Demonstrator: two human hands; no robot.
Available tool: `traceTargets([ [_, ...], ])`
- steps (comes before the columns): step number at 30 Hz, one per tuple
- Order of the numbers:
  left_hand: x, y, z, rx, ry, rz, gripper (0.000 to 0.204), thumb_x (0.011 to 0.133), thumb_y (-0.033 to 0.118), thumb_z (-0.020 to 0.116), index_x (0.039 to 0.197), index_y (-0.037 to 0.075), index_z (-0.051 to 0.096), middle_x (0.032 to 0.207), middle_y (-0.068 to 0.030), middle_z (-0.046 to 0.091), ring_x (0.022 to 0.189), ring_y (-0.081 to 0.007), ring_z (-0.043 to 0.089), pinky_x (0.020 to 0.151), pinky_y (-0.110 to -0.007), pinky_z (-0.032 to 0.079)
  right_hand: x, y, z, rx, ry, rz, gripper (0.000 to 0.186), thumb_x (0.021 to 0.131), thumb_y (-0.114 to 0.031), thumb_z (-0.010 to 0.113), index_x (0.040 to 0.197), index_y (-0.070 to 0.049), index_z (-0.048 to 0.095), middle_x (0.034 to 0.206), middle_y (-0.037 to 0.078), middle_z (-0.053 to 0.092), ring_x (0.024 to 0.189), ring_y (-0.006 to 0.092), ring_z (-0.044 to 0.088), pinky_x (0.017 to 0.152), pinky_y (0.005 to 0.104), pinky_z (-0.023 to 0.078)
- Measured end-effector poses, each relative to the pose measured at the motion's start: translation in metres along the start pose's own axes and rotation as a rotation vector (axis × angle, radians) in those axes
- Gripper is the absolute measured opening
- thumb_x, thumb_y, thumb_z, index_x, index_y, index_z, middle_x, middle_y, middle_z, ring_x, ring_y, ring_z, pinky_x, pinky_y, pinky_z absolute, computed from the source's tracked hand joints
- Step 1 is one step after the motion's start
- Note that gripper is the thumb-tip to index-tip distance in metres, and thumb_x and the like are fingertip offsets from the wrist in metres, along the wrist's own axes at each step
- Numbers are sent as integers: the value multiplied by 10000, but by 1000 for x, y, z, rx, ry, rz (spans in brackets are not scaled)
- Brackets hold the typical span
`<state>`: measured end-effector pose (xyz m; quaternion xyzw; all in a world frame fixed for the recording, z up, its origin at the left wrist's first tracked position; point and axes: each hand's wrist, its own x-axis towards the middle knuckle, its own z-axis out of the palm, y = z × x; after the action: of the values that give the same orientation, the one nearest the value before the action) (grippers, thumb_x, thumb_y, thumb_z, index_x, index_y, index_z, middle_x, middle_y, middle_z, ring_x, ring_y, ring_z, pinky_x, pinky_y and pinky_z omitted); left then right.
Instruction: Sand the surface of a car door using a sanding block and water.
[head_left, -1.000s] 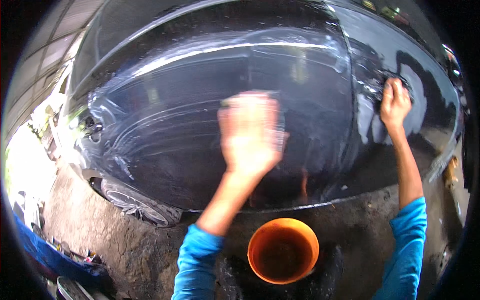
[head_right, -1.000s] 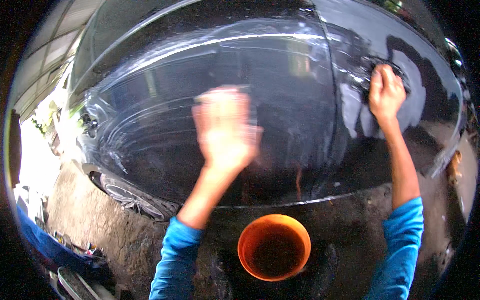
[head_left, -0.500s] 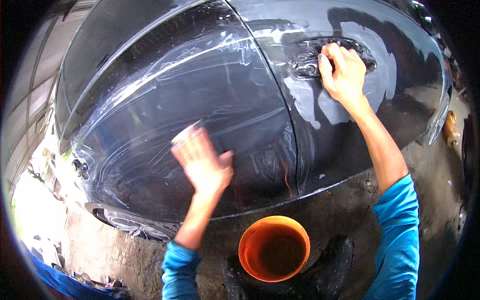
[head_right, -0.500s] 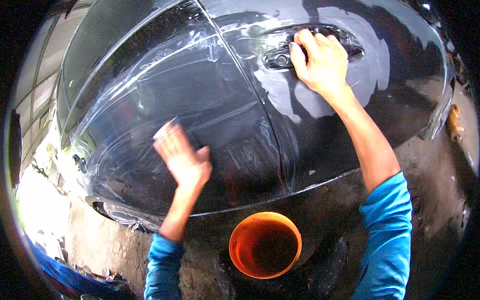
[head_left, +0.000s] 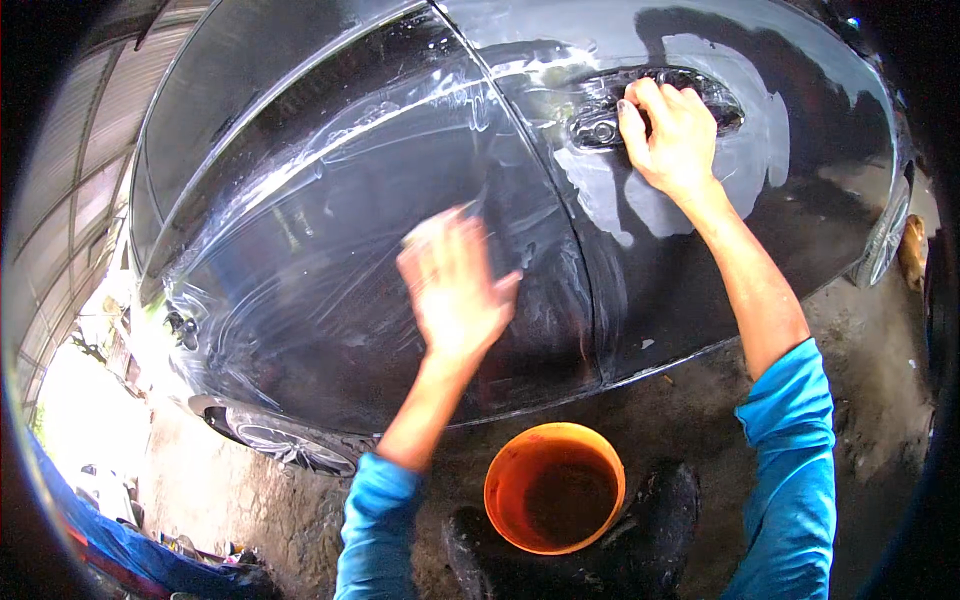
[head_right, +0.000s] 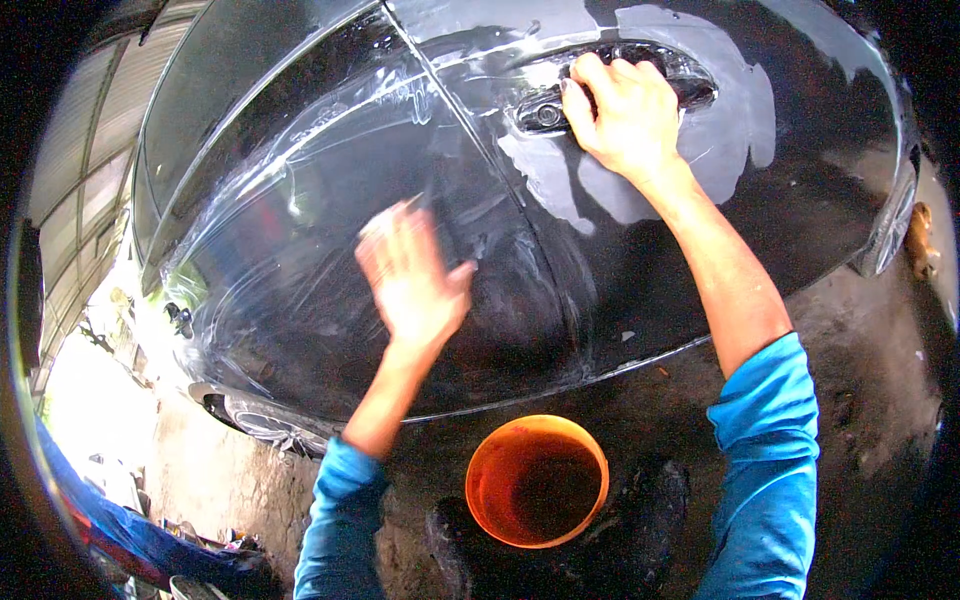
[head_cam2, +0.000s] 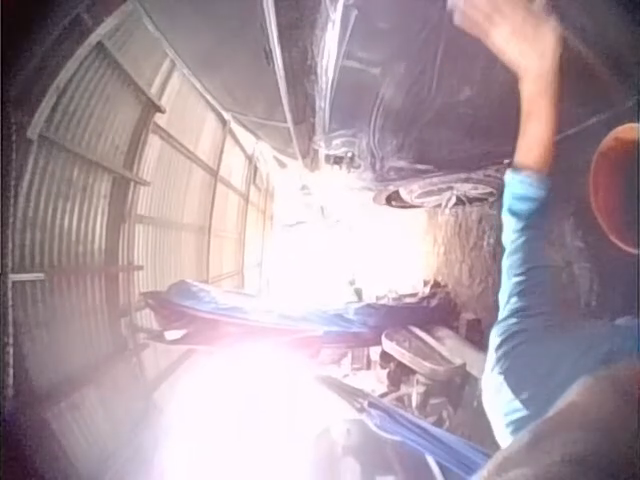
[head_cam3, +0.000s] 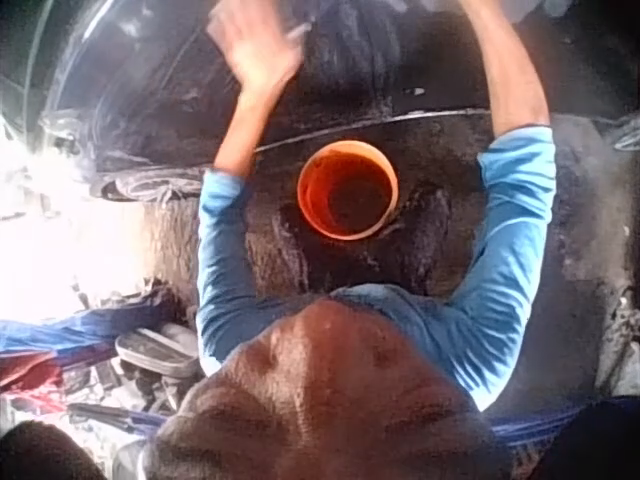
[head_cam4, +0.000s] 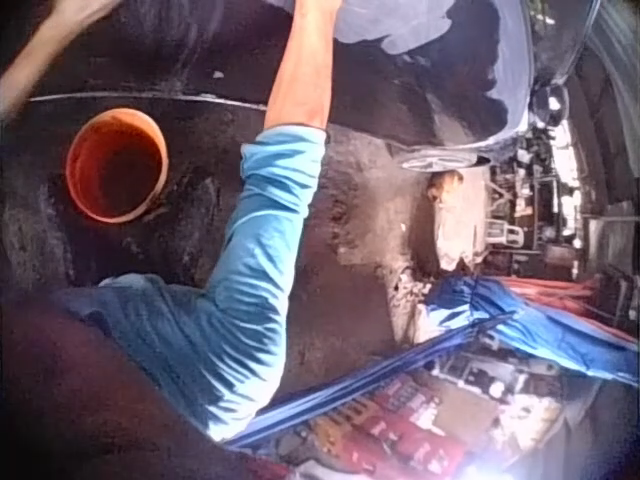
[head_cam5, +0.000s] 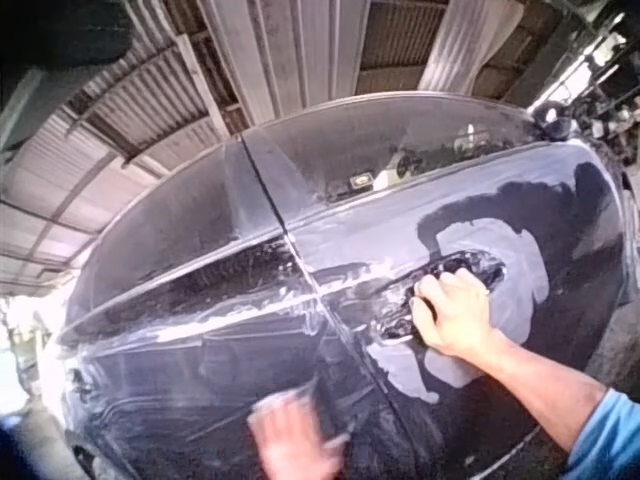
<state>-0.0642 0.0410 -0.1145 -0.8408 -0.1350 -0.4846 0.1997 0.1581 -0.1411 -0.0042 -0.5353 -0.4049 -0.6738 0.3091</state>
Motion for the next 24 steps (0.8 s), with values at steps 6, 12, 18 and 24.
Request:
traceTargets([
  [6,45,29,0,-26,37,241,870,792,476,683,1421,-50,393,1481,-257,376,1409,-459,278,1157,-571,186,-2,14,-7,111,-35,-35,129,848,-218,678,841,-118,597,662,40,590,596,246,578,617,369,457],
  [12,-80,-89,13,108,12,-80,940,762,388,753,1473,-50,320,1538,-286,288,1453,-470,198,1155,-638,98,2,1,-5,93,10,-11,138,842,-224,677,836,-118,588,653,52,583,607,264,594,628,379,472],
  [18,74,68,12,-75,186,192,857,784,491,700,1429,-3,430,1533,-210,338,1445,-369,262,1163,-591,166,4,6,-7,121,-44,-59,74,880,-167,643,877,-106,601,740,65,629,651,285,610,650,394,472],
  [24,-60,-137,-8,250,-56,-82,921,819,464,692,1493,-32,307,1559,-267,265,1474,-409,203,1192,-562,113,-8,24,-7,93,-74,-44,75,906,-157,621,917,-84,606,776,79,627,678,299,593,649,396,465],
])
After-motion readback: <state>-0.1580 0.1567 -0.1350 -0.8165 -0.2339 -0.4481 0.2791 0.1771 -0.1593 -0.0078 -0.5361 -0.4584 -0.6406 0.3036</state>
